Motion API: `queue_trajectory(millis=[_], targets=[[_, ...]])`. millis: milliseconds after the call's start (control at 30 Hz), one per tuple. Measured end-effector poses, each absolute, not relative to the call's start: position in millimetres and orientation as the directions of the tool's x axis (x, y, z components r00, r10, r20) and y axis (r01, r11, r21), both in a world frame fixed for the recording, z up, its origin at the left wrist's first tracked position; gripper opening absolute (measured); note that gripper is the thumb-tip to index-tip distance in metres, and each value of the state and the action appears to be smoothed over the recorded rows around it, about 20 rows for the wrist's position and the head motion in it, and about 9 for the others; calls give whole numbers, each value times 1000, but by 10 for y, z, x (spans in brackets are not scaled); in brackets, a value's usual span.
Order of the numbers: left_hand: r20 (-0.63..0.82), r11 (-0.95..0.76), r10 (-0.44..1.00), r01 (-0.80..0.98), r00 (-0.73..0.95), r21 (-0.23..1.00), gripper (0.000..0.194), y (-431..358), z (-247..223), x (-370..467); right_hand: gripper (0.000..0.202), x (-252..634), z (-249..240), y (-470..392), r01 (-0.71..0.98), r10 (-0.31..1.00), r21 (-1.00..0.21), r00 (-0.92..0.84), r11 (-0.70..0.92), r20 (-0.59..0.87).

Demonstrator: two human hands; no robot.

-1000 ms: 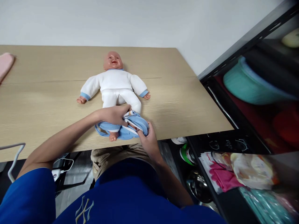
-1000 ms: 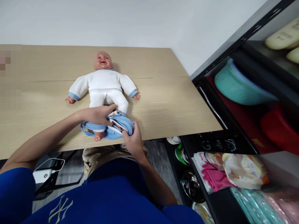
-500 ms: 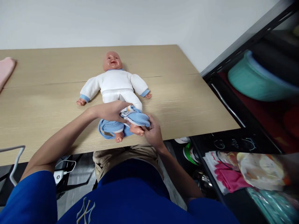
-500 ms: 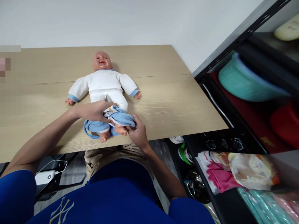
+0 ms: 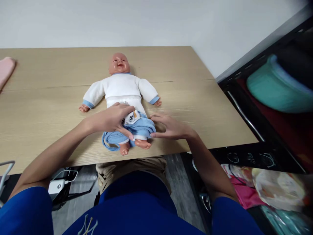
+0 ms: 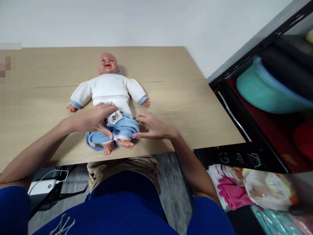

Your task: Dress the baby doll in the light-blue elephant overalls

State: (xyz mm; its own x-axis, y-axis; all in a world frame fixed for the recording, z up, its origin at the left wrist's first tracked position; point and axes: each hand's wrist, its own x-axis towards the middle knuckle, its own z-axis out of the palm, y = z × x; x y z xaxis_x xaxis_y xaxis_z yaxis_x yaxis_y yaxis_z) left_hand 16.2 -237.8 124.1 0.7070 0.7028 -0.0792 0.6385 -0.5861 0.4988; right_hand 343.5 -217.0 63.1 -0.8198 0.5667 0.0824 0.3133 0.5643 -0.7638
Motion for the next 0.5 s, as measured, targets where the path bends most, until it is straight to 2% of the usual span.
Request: queue_trajectory(millis=[100, 200, 333, 433, 500], targets=[[-42, -580, 729, 649, 684, 493, 67, -2433, 1313, -72, 37, 3415, 713, -2051, 220, 548, -813, -825, 539, 140], [-51, -554, 749, 667, 660, 498, 55, -2466, 1337, -320, 33, 3328, 651, -1905, 114, 559, -919, -819, 377, 128], [-44, -526, 695, 549, 718, 650, 42, -2495, 1252, -514, 40, 3184, 436, -1750, 38, 566, -990, -823, 133, 44], [4, -531, 674, 481, 738, 698, 25, -2522, 1132, -552, 38, 3093, 323, -1707, 96, 571, -971, -819, 220, 49], [49, -536, 681, 452, 731, 713, 22, -2545, 1028, -557, 33, 3044, 278, -1707, 109, 608, -924, -780, 367, 149]])
